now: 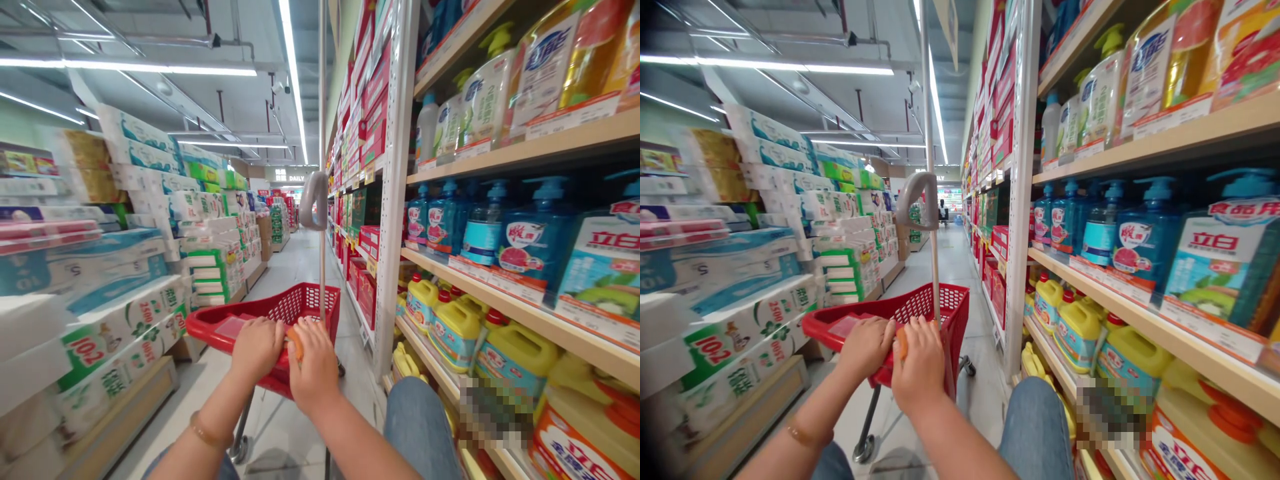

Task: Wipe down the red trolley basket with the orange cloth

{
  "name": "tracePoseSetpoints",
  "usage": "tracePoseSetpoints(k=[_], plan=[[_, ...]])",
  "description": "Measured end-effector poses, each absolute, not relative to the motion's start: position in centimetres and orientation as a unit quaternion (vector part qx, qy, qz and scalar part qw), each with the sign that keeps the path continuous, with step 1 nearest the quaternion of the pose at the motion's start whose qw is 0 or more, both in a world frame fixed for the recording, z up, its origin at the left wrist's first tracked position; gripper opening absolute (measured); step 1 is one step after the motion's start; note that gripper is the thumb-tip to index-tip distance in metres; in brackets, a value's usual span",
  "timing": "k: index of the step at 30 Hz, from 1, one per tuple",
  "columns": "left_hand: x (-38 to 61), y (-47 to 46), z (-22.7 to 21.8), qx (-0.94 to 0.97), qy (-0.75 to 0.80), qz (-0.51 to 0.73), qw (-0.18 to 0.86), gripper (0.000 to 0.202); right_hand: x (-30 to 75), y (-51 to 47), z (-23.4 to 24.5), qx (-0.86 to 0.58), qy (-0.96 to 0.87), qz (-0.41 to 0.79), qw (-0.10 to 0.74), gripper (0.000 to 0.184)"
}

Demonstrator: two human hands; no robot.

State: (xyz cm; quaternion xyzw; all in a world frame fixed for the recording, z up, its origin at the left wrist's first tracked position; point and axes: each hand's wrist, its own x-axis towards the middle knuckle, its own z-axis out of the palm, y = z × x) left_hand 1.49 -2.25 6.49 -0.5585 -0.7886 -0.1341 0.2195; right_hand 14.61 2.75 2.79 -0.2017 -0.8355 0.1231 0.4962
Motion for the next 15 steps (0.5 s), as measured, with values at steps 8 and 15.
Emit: tracePoseSetpoints(k=[8, 15], plan=[[-1.7, -3.3, 7.9, -0.530, -0.819, -0.163, 0.150, 0.046, 17.6, 4.8, 3.3, -0.198, -0.868, 0.080, 0.449, 0.044], [-2.4, -4.2, 7.5, -0.485, -0.853, -0.113, 0.157, 0.049, 16.5, 5.4, 3.6, -0.265, -0.823, 0.104, 0.491, 0.042]])
